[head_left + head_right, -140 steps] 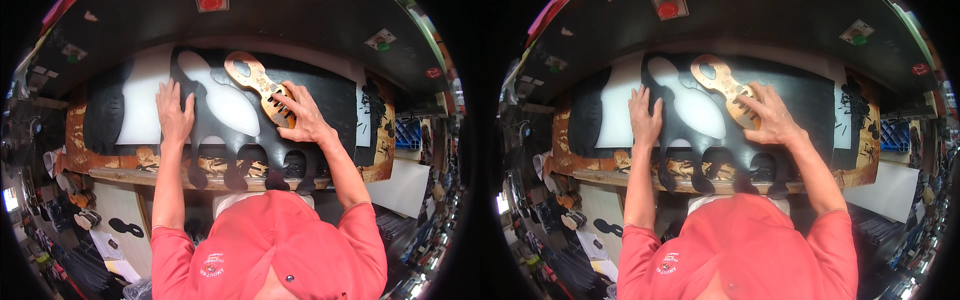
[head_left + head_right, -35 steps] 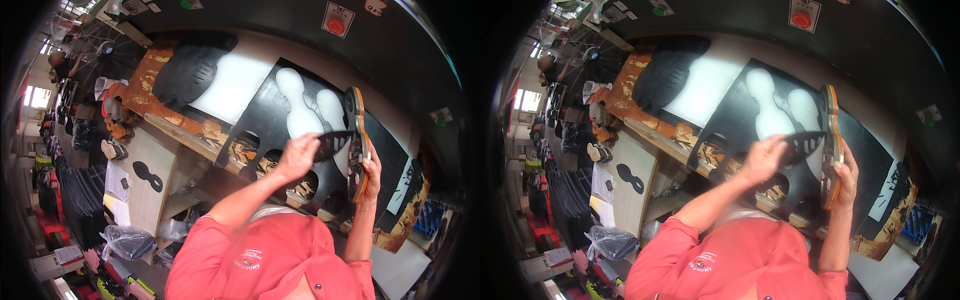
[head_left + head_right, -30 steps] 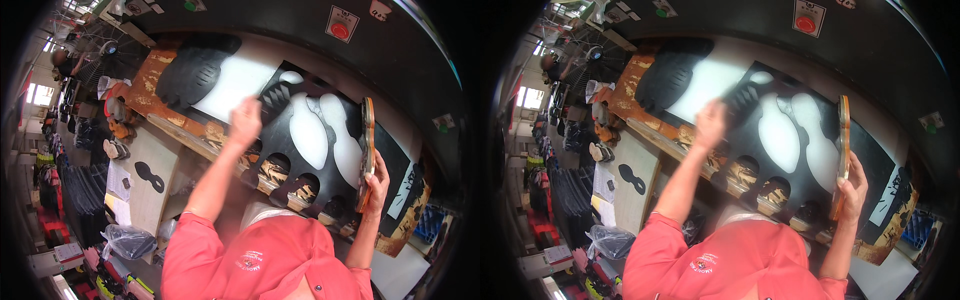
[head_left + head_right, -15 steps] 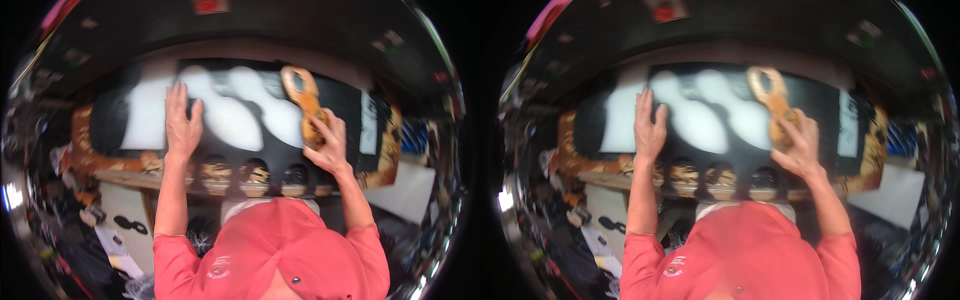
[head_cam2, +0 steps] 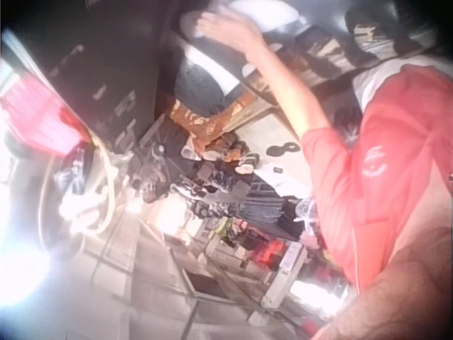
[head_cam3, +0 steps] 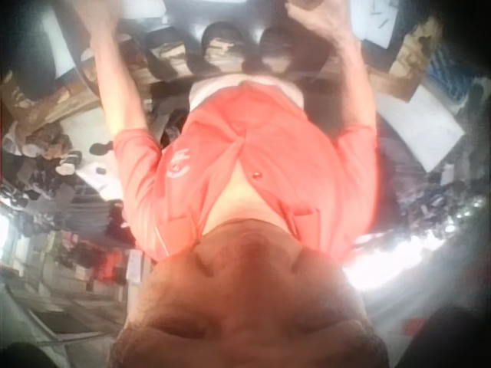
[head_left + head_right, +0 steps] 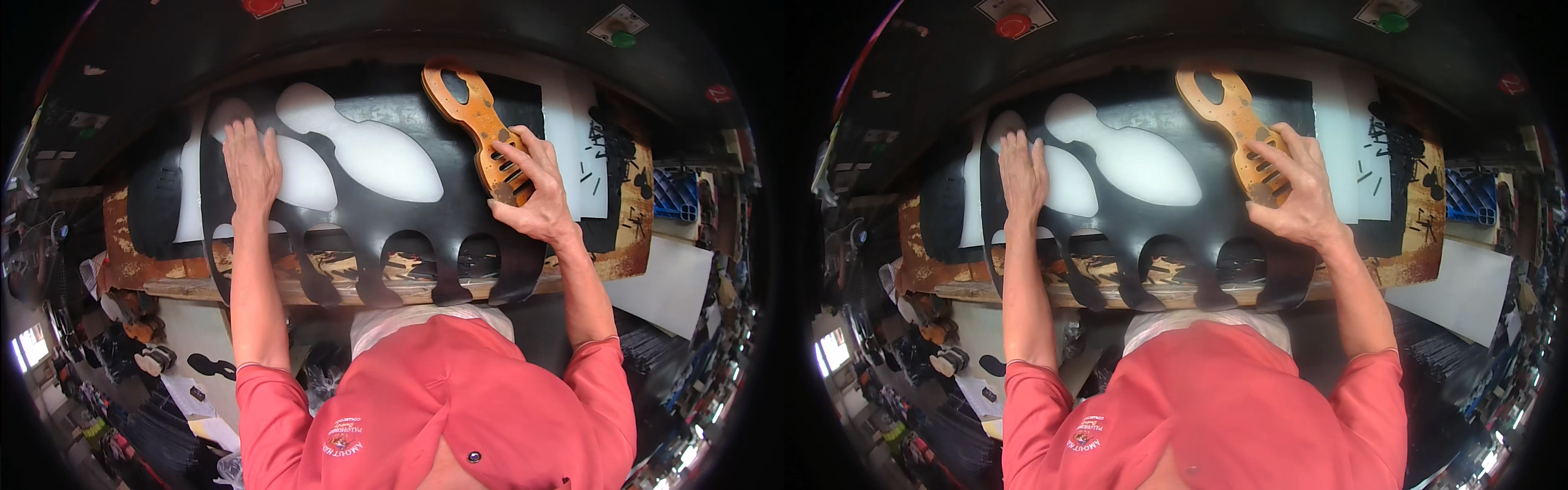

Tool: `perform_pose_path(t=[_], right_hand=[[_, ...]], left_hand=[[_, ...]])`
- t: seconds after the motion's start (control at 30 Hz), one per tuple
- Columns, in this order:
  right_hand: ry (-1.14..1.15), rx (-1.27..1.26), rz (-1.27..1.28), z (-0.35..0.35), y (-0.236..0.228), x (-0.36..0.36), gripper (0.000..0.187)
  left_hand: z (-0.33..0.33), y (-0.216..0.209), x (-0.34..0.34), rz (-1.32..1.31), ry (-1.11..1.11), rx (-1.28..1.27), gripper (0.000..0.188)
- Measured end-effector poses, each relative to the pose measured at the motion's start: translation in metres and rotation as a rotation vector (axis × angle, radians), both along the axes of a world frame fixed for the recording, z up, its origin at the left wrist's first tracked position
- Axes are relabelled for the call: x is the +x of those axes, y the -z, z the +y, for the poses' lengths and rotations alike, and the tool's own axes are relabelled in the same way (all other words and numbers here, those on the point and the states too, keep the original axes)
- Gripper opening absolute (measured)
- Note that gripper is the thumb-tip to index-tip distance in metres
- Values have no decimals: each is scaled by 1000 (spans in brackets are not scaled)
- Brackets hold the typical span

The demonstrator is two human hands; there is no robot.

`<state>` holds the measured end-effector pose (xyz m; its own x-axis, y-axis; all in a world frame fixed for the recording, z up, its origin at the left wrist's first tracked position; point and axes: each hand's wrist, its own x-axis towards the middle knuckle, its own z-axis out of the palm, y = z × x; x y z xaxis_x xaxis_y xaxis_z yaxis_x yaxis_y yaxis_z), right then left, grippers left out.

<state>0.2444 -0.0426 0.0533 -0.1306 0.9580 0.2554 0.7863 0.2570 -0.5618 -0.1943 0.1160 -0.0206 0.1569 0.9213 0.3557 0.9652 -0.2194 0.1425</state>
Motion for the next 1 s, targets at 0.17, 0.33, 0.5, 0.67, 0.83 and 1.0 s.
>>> perform_pose_path(t=[0.17,0.33,0.5,0.67,0.83,1.0], right_hand=[[-40,92,-25,7,6,2,73],[-132,101,-62,21,19,5,74],[-150,87,-45,22,18,10,67],[-168,93,-25,28,10,-1,67],[-222,72,-57,39,13,-21,71],[-197,90,-75,35,17,-13,78]], left_hand=[[7,4,1,5,-26,3,61],[-11,-21,52,-148,29,103,51],[-28,-26,148,-372,435,-43,48],[-21,-21,153,-169,381,-10,47],[-15,-20,133,-173,386,14,47],[-13,-16,132,-404,371,-58,41]])
